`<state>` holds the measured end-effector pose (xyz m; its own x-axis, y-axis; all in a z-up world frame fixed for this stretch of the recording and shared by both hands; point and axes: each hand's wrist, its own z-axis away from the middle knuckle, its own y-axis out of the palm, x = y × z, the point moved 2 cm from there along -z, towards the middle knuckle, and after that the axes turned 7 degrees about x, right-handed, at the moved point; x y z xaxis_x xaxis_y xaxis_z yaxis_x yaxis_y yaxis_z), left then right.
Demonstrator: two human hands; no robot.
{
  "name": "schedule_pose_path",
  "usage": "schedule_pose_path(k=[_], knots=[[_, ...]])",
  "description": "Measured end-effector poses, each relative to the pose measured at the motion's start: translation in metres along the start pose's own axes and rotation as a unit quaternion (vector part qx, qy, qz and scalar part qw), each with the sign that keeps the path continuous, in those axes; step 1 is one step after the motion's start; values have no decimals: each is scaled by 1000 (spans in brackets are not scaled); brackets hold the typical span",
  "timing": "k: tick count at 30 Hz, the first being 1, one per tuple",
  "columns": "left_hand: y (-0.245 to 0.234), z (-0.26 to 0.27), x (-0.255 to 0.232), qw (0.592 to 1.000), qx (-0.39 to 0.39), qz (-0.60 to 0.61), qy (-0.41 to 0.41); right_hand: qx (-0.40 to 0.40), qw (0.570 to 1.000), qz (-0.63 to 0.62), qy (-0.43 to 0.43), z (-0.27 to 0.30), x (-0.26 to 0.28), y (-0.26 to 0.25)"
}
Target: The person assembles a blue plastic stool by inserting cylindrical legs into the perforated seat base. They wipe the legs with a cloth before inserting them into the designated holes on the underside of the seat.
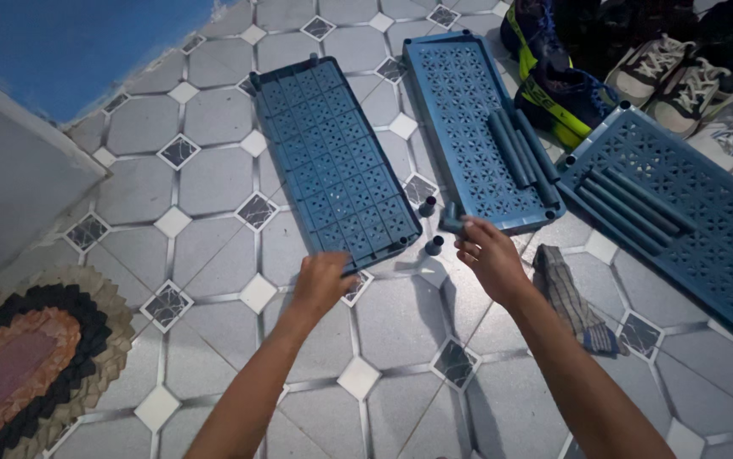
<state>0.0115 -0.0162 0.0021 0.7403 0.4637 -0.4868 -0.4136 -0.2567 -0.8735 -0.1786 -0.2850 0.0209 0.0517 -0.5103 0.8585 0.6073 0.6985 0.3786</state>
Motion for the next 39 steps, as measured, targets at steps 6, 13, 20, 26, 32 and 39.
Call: schedule_pose_path(k=[6,13,20,26,32,39], knots=[[40,-6,39,997,8,-74,13,-20,1000,-13,8,2,-6,-4],[40,14,47,994,36,-17,105,-1,999,52,14,1,-23,1],[29,21,31,991,109,-68,46,70,959,266,-62,14,-18,33],[25,26,5,993,84,-79,39,68,850,496,-163,29,-9,63],[52,12,-26,996,-56,23,68,131,794,546,-233,26,-15,81],[63,4,-52,991,-36,126,-41,162,779,545,-263,20,-18,82]])
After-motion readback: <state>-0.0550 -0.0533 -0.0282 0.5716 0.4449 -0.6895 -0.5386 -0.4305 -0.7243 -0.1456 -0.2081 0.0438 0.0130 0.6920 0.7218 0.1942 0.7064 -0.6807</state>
